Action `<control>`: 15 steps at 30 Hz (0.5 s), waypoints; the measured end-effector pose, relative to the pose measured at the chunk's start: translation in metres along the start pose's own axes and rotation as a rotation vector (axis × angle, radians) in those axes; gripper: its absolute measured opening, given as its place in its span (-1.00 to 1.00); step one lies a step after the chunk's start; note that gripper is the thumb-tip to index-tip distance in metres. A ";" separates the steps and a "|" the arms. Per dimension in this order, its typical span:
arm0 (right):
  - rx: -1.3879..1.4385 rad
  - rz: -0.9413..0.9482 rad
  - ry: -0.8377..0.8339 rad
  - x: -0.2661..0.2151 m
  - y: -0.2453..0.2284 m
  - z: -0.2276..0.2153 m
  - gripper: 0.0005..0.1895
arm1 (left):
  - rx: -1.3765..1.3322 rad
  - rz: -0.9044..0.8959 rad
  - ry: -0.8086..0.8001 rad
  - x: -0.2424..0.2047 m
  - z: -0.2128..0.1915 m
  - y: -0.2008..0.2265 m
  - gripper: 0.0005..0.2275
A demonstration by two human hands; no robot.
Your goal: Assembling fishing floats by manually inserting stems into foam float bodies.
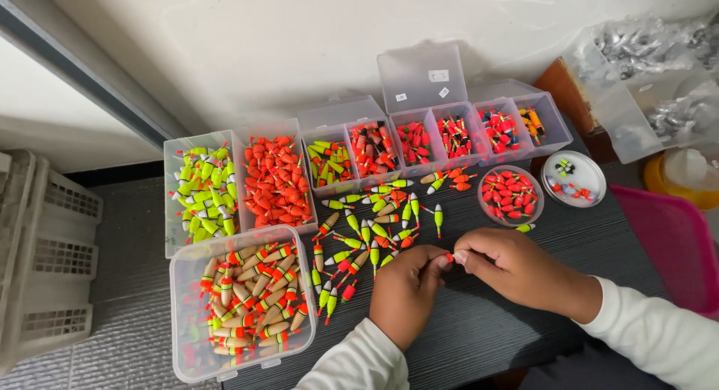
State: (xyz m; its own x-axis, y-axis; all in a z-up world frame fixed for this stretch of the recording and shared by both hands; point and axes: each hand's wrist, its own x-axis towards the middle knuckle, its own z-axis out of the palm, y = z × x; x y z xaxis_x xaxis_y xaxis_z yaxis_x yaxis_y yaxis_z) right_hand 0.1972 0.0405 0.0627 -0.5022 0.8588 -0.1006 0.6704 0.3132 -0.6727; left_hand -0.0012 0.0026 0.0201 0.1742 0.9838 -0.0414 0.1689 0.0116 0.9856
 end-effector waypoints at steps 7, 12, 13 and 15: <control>-0.183 0.370 0.006 -0.001 -0.001 -0.048 -0.78 | 0.059 0.117 -0.041 -0.002 0.002 -0.007 -0.66; -0.760 0.455 0.188 -0.008 0.022 -0.067 -0.63 | 0.268 0.156 -0.034 -0.001 0.003 -0.010 -0.79; -0.760 0.456 0.192 -0.007 0.024 -0.067 -0.63 | 0.268 0.159 -0.035 -0.001 0.004 -0.010 -0.79; -0.823 0.530 0.094 -0.005 0.029 -0.064 -0.44 | 0.275 0.154 -0.041 -0.001 0.004 -0.010 -0.78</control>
State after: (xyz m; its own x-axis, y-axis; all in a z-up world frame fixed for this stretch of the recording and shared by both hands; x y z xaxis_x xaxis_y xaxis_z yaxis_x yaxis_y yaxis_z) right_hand 0.2537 0.0710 0.0905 -0.0052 0.9872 -0.1596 0.9855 0.0322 0.1668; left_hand 0.0012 0.0007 0.0097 0.2561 0.9622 0.0923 0.3930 -0.1909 0.8995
